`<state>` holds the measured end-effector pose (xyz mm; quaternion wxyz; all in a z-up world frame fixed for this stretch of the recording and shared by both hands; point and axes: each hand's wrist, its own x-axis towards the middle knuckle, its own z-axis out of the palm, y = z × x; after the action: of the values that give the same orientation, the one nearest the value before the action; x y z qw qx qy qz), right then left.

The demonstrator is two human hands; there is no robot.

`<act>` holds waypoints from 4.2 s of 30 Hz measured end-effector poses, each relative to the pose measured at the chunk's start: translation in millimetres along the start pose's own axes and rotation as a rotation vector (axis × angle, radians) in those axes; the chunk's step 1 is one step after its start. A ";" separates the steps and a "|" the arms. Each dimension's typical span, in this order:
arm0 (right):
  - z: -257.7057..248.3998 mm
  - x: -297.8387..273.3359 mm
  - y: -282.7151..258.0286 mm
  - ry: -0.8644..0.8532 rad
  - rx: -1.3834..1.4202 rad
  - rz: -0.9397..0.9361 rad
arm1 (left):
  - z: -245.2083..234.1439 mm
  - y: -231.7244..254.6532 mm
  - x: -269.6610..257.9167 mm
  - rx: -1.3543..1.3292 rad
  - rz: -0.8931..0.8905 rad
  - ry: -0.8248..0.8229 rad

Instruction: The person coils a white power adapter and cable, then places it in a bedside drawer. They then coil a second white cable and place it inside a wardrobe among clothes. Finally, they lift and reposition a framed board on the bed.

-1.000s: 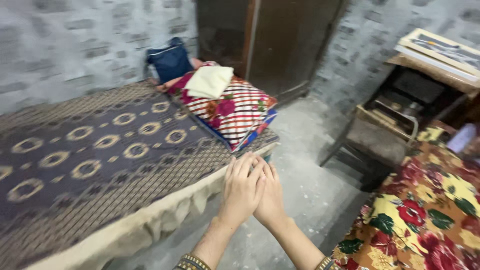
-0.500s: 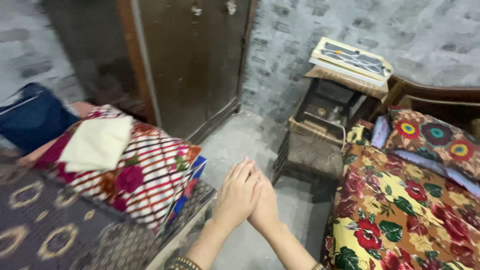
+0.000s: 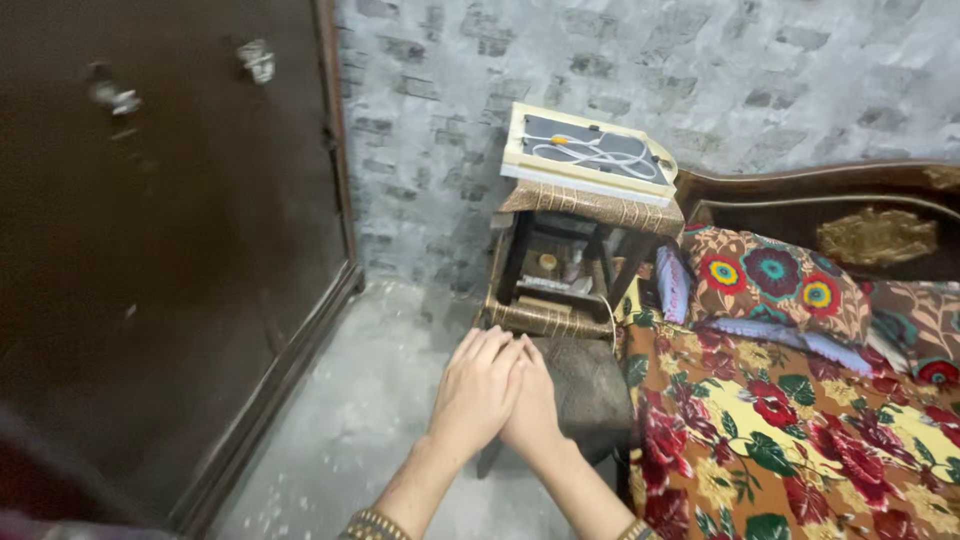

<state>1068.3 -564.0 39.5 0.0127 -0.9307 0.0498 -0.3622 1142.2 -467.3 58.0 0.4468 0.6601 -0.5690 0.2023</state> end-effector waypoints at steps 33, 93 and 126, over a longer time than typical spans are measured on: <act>219.0 395.4 554.0 0.046 -0.301 0.292 | 360.8 -450.2 492.4 -0.171 -0.034 -0.119; 148.9 451.0 655.5 0.014 0.017 0.461 | 414.0 -510.6 642.5 -1.234 -0.427 -1.364; 180.7 456.7 609.0 -0.051 -0.096 0.435 | 464.6 -489.3 651.2 -0.472 -0.086 -0.500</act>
<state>1474.1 -1218.6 177.2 0.0472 -0.9066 0.2661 -0.3242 1662.2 -1242.7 145.8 0.4421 0.5911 -0.6635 -0.1221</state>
